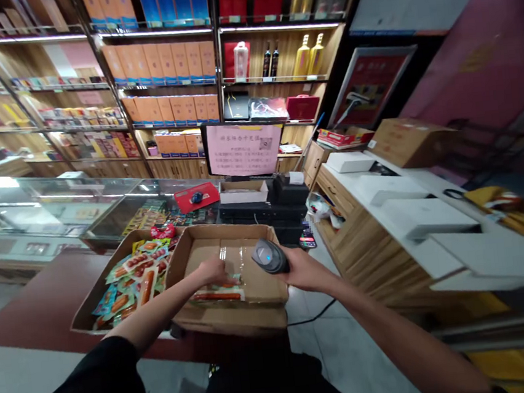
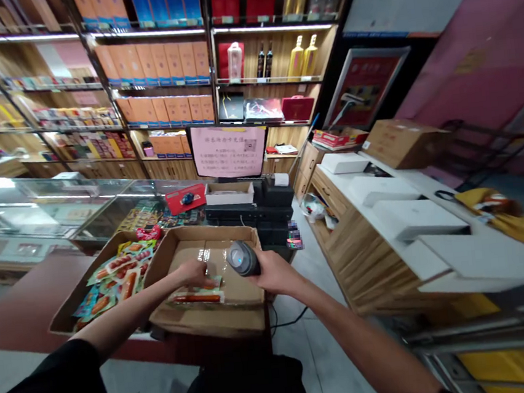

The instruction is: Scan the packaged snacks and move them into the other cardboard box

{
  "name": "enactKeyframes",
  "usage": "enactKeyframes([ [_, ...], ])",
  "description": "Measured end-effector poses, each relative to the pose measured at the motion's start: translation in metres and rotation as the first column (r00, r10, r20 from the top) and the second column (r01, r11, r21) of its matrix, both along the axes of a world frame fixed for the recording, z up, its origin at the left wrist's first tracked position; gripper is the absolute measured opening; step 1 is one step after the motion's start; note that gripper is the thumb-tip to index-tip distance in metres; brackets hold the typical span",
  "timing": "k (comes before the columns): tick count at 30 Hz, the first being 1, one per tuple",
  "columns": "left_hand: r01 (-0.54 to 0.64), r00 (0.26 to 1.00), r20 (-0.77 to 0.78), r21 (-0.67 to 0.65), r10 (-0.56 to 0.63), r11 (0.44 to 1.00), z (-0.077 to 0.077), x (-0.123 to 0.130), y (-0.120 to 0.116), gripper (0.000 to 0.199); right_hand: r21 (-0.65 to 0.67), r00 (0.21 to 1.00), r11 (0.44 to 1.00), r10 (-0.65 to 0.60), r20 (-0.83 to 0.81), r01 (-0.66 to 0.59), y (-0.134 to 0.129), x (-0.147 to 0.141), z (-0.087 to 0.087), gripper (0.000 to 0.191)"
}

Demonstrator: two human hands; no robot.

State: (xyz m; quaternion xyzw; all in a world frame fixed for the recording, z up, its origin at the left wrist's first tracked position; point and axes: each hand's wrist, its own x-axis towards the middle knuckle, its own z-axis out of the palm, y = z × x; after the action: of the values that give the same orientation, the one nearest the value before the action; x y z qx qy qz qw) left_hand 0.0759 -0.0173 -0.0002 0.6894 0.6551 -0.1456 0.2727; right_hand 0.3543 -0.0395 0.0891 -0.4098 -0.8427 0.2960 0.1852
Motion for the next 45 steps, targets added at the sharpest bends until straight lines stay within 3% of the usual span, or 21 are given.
enactKeyframes([
  [3,0.085,0.988,-0.135,0.047,-0.078,0.995,-0.001,0.026,-0.003,0.082,-0.013,0.999,1.000,-0.003,-0.033,0.002,-0.007,0.018,-0.004,0.040],
  [7,0.106,0.984,-0.153,0.067,-0.095,0.992,-0.007,0.048,-0.006,0.082,-0.036,0.998,0.999,0.013,-0.059,-0.016,-0.011,0.036,-0.006,0.043],
  [12,0.005,1.000,-0.024,0.138,-0.001,0.990,-0.013,0.046,-0.001,0.066,-0.030,0.999,0.999,0.022,-0.035,-0.023,-0.010,0.047,-0.007,0.051],
  [15,-0.151,0.974,0.187,0.110,0.129,0.982,-0.012,0.029,0.006,0.046,-0.042,1.000,0.999,0.022,-0.008,-0.022,-0.009,0.046,-0.003,0.045],
  [17,-0.283,0.867,0.433,0.016,0.248,0.959,-0.008,0.014,0.010,0.037,-0.037,1.000,0.999,0.029,-0.004,-0.029,-0.008,0.043,0.000,0.039],
  [18,-0.342,0.766,0.565,-0.047,0.307,0.939,-0.006,0.007,0.011,0.033,-0.028,0.999,0.999,0.033,-0.009,-0.034,-0.008,0.041,0.001,0.038],
  [20,-0.430,0.488,0.773,-0.191,0.405,0.882,0.000,-0.006,0.012,0.028,-0.008,0.999,0.999,0.043,-0.025,-0.043,-0.006,0.035,0.001,0.038],
  [22,-0.471,0.218,0.855,-0.331,0.471,0.818,0.005,-0.016,0.013,0.027,0.001,0.998,0.999,0.050,-0.038,-0.050,-0.004,0.027,0.001,0.039],
  [23,-0.478,0.119,0.862,-0.386,0.493,0.789,0.007,-0.021,0.014,0.027,0.000,0.998,0.999,0.054,-0.043,-0.054,-0.003,0.023,0.001,0.041],
  [25,-0.473,-0.002,0.859,-0.451,0.511,0.757,0.011,-0.029,0.018,0.027,-0.004,0.997,0.998,0.061,-0.051,-0.062,-0.001,0.013,0.003,0.043],
  [28,-0.456,-0.085,0.851,-0.496,0.518,0.739,0.018,-0.043,0.030,0.022,0.006,0.997,0.999,0.053,-0.057,-0.053,0.002,-0.005,0.009,0.044],
  [32,-0.451,-0.124,0.833,-0.531,0.539,0.717,0.035,-0.061,0.045,0.022,0.034,0.998,0.999,0.022,-0.054,-0.020,0.006,-0.031,0.017,0.043],
  [36,-0.409,-0.086,0.836,-0.526,0.542,0.746,0.049,-0.080,0.053,0.025,0.042,0.999,0.999,-0.032,-0.039,0.034,0.011,-0.055,0.018,0.040],
  [41,-0.405,0.006,0.868,-0.452,0.497,0.795,0.051,-0.107,0.059,0.033,0.048,0.996,0.995,-0.082,-0.047,0.084,0.010,-0.081,0.013,0.049],
  [45,-0.362,0.038,0.879,-0.431,0.475,0.827,0.050,-0.123,0.061,0.036,0.062,0.993,0.993,-0.100,-0.056,0.104,0.003,-0.099,0.012,0.049],
])
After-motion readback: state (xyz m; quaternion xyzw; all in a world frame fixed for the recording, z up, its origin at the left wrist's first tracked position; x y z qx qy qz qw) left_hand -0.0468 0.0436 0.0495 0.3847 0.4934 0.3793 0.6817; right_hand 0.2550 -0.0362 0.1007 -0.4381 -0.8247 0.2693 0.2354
